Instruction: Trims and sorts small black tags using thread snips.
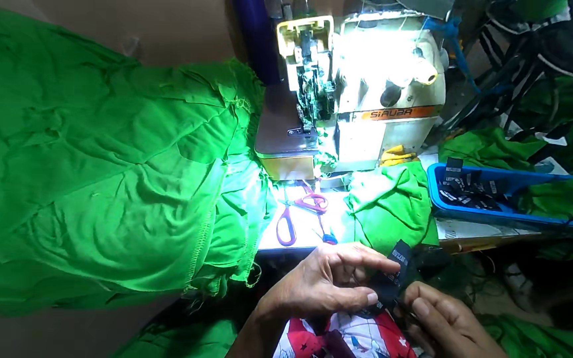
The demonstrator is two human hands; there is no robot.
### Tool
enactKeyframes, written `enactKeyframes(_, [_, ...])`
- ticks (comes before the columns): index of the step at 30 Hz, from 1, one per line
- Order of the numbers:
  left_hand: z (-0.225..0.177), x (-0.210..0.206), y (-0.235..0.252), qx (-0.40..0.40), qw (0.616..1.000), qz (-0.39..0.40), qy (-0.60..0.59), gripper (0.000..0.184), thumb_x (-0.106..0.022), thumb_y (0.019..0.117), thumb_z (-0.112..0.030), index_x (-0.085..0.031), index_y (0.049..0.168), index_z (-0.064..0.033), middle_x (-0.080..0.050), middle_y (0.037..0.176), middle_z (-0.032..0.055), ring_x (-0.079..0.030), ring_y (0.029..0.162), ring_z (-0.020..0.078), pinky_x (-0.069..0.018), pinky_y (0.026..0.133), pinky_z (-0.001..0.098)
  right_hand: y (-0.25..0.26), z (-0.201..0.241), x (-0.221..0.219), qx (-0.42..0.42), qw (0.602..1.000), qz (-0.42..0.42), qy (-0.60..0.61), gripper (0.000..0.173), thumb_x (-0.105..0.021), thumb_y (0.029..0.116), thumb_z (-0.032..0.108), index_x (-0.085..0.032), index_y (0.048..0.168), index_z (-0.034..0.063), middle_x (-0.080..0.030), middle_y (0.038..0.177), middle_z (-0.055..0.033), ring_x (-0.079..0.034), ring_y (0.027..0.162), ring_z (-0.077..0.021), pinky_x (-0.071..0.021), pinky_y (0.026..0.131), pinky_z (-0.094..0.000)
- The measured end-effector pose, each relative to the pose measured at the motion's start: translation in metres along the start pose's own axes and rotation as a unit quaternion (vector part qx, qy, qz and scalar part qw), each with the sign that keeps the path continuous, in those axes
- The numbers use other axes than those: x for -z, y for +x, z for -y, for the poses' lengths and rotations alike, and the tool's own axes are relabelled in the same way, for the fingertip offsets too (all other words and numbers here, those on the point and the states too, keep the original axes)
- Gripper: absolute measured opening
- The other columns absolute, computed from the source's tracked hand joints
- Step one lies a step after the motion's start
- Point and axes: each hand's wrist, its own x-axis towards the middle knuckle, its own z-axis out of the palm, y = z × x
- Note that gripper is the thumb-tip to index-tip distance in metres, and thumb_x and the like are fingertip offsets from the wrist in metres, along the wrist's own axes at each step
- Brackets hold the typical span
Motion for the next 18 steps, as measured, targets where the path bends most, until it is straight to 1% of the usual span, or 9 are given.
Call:
enactKeyframes(3, [0.0, -0.002, -0.001, 0.007, 1.0, -0.005, 0.009, 0.042, -0.061, 0.0846, 0.015, -0.062, 0.126, 0.0096, -0.065, 0.123, 0.0032, -0.065, 0.095, -0.0018, -0.0559, 0.082, 0.0158, 0.004, 0.0, -0.005, -0.001, 1.0, 0.0, 0.009, 0.02, -0.046, 0.1084, 0.026, -0.056, 0.093, 0.0181, -0.049, 0.069, 0.0183, -0.042, 0.057, 0.0112, -0.0362, 0.052, -0.0081])
enactKeyframes(7, [0.0, -0.003, -0.003, 0.003, 0.999, -0.019, 0.037, 0.04, -0.061, 0.0849, 0.013, -0.063, 0.125, 0.0116, -0.065, 0.122, 0.0058, -0.064, 0.095, -0.0018, -0.0548, 0.082, 0.0148, 0.01, -0.001, -0.007, 0.0, 1.0, -0.002, 0.001, 0.018, -0.047, 0.1079, 0.024, -0.058, 0.096, 0.0173, -0.05, 0.07, 0.0183, -0.044, 0.056, 0.0107, -0.0376, 0.051, -0.0083])
enactKeyframes(10, [-0.002, 0.0, -0.005, 0.008, 0.999, -0.033, 0.036, 0.041, -0.061, 0.0849, 0.013, -0.062, 0.125, 0.0106, -0.065, 0.122, 0.0036, -0.063, 0.089, -0.0041, -0.0545, 0.078, 0.0134, 0.011, -0.002, -0.008, -0.005, 1.0, 0.001, 0.0, 0.018, -0.045, 0.108, 0.021, -0.056, 0.095, 0.017, -0.049, 0.068, 0.0179, -0.044, 0.056, 0.0104, -0.0381, 0.052, -0.0082])
enactKeyframes(13, [-0.005, 0.002, -0.008, 0.019, 0.998, -0.037, 0.042, 0.041, -0.062, 0.0844, 0.013, -0.063, 0.125, 0.0097, -0.065, 0.123, 0.0026, -0.062, 0.087, -0.006, -0.0532, 0.075, 0.0116, 0.012, -0.004, -0.009, -0.01, 1.0, -0.001, -0.001, 0.017, -0.045, 0.108, 0.022, -0.056, 0.096, 0.0169, -0.049, 0.068, 0.0178, -0.044, 0.055, 0.0102, -0.0384, 0.051, -0.0083])
enactKeyframes(16, [-0.003, 0.0, -0.009, 0.011, 0.998, -0.027, 0.053, 0.041, -0.061, 0.0843, 0.013, -0.062, 0.125, 0.0125, -0.064, 0.123, 0.0076, -0.063, 0.094, -0.0029, -0.0541, 0.08, 0.0131, 0.013, -0.005, -0.011, -0.014, 1.0, 0.002, 0.007, 0.018, -0.045, 0.108, 0.022, -0.056, 0.095, 0.0179, -0.05, 0.068, 0.0179, -0.044, 0.054, 0.0101, -0.0376, 0.05, -0.0079])
enactKeyframes(18, [-0.002, -0.002, -0.009, 0.003, 0.998, -0.02, 0.059, 0.041, -0.061, 0.084, 0.013, -0.062, 0.125, 0.0133, -0.065, 0.122, 0.0091, -0.063, 0.097, -0.0017, -0.0539, 0.082, 0.0139, 0.014, -0.005, -0.012, -0.022, 1.0, 0.001, 0.01, 0.018, -0.044, 0.1079, 0.021, -0.057, 0.095, 0.0182, -0.05, 0.068, 0.0176, -0.044, 0.054, 0.0097, -0.0375, 0.05, -0.0081])
